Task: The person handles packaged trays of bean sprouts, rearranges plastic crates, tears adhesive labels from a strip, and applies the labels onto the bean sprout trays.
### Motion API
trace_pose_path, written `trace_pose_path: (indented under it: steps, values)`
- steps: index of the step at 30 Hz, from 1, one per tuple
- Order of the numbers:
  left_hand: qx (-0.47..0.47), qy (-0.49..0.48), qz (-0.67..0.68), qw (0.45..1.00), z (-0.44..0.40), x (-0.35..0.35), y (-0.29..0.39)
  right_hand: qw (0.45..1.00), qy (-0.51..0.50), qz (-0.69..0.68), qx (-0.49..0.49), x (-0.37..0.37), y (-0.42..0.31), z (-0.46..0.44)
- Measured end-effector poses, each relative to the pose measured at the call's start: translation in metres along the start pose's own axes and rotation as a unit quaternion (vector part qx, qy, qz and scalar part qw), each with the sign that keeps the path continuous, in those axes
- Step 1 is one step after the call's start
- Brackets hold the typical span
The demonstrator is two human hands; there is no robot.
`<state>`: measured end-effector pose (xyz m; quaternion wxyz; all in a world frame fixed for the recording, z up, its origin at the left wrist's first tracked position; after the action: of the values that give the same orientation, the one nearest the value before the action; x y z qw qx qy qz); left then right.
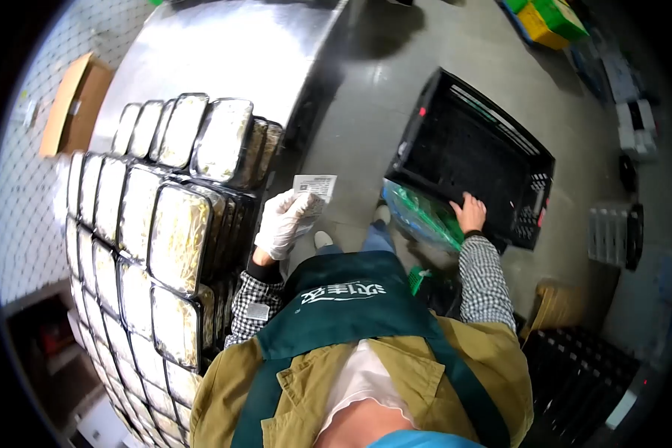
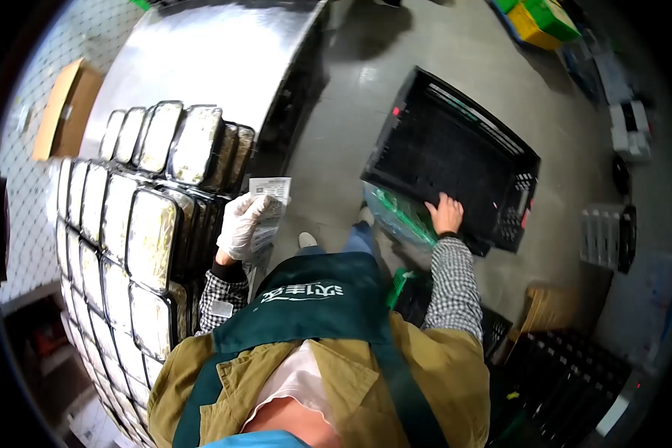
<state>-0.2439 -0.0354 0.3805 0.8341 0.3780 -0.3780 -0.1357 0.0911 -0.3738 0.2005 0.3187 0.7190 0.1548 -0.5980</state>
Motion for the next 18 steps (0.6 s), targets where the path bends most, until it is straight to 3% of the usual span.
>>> trace_pose_path:
  steps: [1, 2, 6, 8, 12, 14, 16, 18]
  values:
    - [-0.003, 0.008, -0.035, 0.999, -0.006, -0.009, -0.003, 0.998, -0.035, -0.014, -0.049, 0.006, 0.005, -0.003]
    - [0.033, 0.016, -0.059, 0.998, -0.006, -0.011, 0.000, 0.996, 0.006, -0.048, -0.081, 0.005, 0.009, -0.003]
    - [0.056, 0.038, -0.085, 0.994, -0.011, -0.003, 0.003, 0.998, -0.040, -0.032, -0.047, 0.017, 0.017, -0.009]
    - [0.022, 0.048, 0.024, 0.998, -0.018, 0.002, -0.011, 0.998, -0.045, -0.039, -0.038, 0.025, 0.019, -0.022]
    - [0.063, 0.075, -0.069, 0.993, -0.037, 0.008, -0.033, 0.996, -0.070, -0.037, -0.032, 0.033, 0.014, -0.039]
    - [0.055, 0.059, -0.019, 0.997, -0.040, 0.009, -0.033, 0.996, -0.060, -0.050, -0.035, 0.031, 0.013, -0.041]
    - [0.071, 0.055, -0.027, 0.996, -0.041, 0.000, -0.026, 0.989, -0.150, -0.005, 0.000, 0.035, 0.008, -0.039]
    - [0.089, 0.063, -0.046, 0.993, -0.040, -0.006, -0.010, 0.998, -0.052, 0.017, -0.015, -0.012, -0.016, -0.047]
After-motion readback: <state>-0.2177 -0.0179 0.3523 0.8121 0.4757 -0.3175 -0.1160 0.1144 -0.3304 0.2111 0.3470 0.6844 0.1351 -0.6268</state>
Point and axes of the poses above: each hand's wrist, its own z-axis away from the middle knuckle, its own x-axis out of the palm, y = z × x, the point moved 4 cm from there along -z, towards the middle knuckle, and after that the axes turned 13 degrees about z, right-handed, at the moved point
